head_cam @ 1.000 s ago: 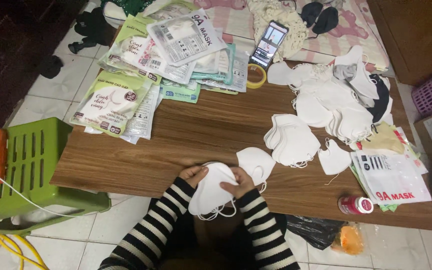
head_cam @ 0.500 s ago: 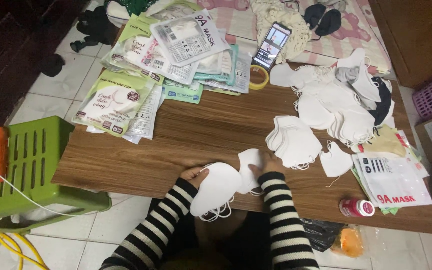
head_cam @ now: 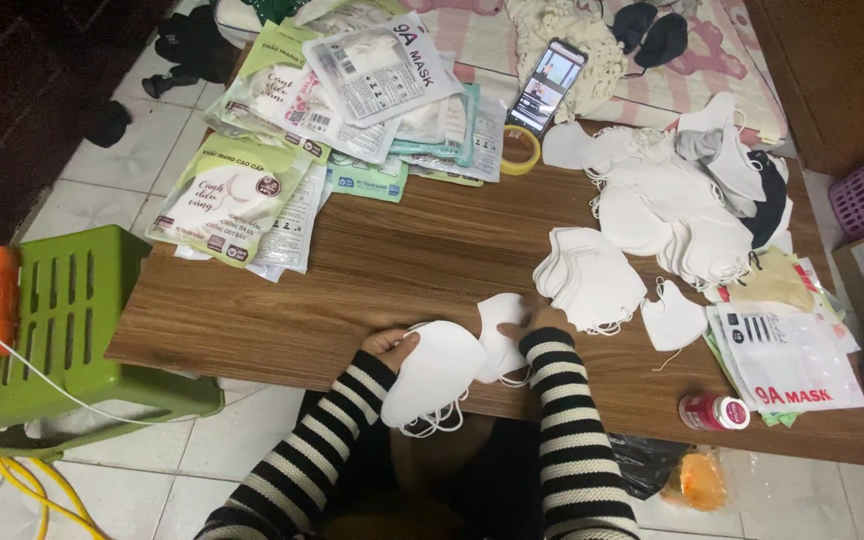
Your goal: Folding and stacking white face masks on a wooden table
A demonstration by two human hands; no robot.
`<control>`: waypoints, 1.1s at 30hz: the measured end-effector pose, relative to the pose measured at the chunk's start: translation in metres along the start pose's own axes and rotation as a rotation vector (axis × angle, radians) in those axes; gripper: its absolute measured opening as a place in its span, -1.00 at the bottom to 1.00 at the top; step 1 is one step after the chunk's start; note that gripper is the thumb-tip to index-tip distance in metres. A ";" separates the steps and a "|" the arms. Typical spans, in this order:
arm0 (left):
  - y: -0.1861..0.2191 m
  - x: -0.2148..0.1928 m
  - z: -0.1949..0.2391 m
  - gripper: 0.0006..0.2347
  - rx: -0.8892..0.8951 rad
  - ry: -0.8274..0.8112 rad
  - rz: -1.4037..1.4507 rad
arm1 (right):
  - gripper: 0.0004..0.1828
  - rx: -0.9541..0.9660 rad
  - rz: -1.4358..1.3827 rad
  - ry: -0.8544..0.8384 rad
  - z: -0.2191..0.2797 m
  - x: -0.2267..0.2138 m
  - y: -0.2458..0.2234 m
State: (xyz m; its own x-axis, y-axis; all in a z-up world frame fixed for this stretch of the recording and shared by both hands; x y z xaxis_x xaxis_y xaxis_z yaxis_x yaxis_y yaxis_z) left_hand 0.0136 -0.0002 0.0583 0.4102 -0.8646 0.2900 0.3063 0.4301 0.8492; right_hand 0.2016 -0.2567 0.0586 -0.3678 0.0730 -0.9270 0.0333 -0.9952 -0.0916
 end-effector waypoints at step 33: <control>-0.029 0.012 -0.010 -0.86 0.294 0.345 -0.053 | -0.56 -0.039 -0.810 0.518 0.036 0.039 0.024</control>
State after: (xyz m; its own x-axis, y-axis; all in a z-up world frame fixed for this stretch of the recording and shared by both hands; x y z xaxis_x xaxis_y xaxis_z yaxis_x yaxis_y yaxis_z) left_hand 0.0187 -0.0204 0.0328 0.6783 -0.7248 0.1209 0.0984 0.2526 0.9625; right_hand 0.1549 -0.2800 0.0330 0.1630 0.7660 -0.6218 -0.0164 -0.6280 -0.7780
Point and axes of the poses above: each hand's wrist, its own z-axis away from the middle knuckle, its own x-axis out of the palm, y = z × x, the point moved 1 cm from there along -z, towards the middle knuckle, and after that the axes turned 1 degree about y, right-handed, at the moved point
